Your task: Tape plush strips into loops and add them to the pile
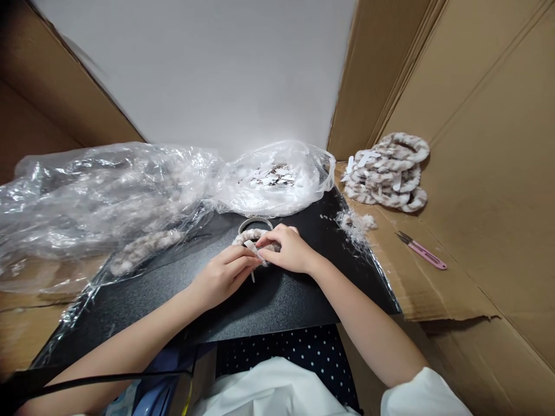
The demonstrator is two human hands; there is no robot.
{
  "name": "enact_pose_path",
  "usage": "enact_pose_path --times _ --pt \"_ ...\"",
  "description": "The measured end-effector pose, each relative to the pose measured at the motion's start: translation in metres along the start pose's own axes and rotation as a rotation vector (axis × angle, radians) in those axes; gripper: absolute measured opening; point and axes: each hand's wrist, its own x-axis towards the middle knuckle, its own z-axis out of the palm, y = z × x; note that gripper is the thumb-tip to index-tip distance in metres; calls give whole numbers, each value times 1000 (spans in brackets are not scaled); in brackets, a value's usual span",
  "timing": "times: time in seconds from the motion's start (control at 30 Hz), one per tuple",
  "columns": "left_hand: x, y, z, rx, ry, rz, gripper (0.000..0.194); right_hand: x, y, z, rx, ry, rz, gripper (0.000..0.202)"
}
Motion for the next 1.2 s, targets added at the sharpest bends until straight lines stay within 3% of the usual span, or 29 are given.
enact_pose_path --times 0.23,0.47,0.6,0.7,0.97,1.07,1.2 --pt "2 -3 -2 -186 22 -153 13 3 -1 23 307 147 -7 6" --pt "2 -2 -1 -539 94 -624 12 -1 -4 40 346 304 -34 10" --pt "4 -2 4 -849 218 -817 31 -1 -5 43 346 355 -26 7" --pt "5 -6 6 -986 176 -939 42 -2 -7 41 297 359 -62 8" --pt "6 -11 10 -919 -45 -931 37 -6 -4 34 92 396 -261 13" --pt "5 -13 11 -881 -35 -894 38 -7 -3 34 5 397 -295 11" --pt "5 -15 9 -1030 33 -992 38 -9 -2 34 -138 431 -370 10"
